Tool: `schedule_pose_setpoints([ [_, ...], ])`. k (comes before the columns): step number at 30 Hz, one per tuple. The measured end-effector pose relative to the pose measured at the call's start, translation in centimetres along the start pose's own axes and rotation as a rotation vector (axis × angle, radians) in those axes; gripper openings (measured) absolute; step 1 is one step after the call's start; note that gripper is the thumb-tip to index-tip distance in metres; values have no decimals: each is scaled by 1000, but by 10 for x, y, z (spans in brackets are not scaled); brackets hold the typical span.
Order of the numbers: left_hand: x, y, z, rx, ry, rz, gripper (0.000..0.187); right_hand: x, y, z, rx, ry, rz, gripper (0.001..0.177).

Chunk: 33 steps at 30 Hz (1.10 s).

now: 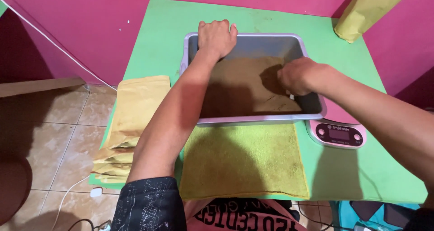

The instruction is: Mixing coffee powder in a tray using a plastic spoon and organizing paper bags for packaging.

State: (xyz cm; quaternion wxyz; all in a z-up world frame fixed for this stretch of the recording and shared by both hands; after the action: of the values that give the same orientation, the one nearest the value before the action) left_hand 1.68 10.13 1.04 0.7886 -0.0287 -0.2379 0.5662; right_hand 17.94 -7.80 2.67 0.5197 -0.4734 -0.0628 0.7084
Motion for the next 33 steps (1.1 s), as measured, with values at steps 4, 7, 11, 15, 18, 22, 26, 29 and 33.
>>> schedule_pose_setpoints([
  [4,2,0,0,5,-14,-8,51,-16,-9,8,204,-23,30,25],
  [7,0,0,-1,27,-10,-3,52,15,-35,14,16,-231,-79,28],
  [11,-1,-2,4,41,4,-4,51,34,-55,47,-435,-644,-333,25],
  [15,2,-2,1,7,60,18,52,74,-37,26,-458,-561,-201,26],
  [18,2,4,-4,-6,44,24,53,76,-27,15,-413,-404,-108,34],
  [22,4,2,-3,0,7,6,52,37,-5,-3,-101,-69,-20,28],
  [26,2,1,-2,-7,11,4,52,-9,7,3,171,44,128,26],
  [29,2,1,-2,5,24,13,53,-22,1,8,277,-28,135,27],
  [33,1,-1,0,6,36,24,54,-34,7,22,266,-71,114,27],
])
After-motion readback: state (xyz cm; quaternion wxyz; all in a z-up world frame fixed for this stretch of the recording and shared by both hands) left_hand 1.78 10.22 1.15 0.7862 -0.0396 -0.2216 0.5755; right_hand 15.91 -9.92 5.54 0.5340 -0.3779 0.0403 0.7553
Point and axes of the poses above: each hand's wrist, its own x-axis towards the middle knuckle, its own z-axis out of the back of the hand, y = z × x, the point moved 9 cm from there along x, towards the middle knuckle, and after that the axes turned 10 degrees about -x, right-handed, at the moved point
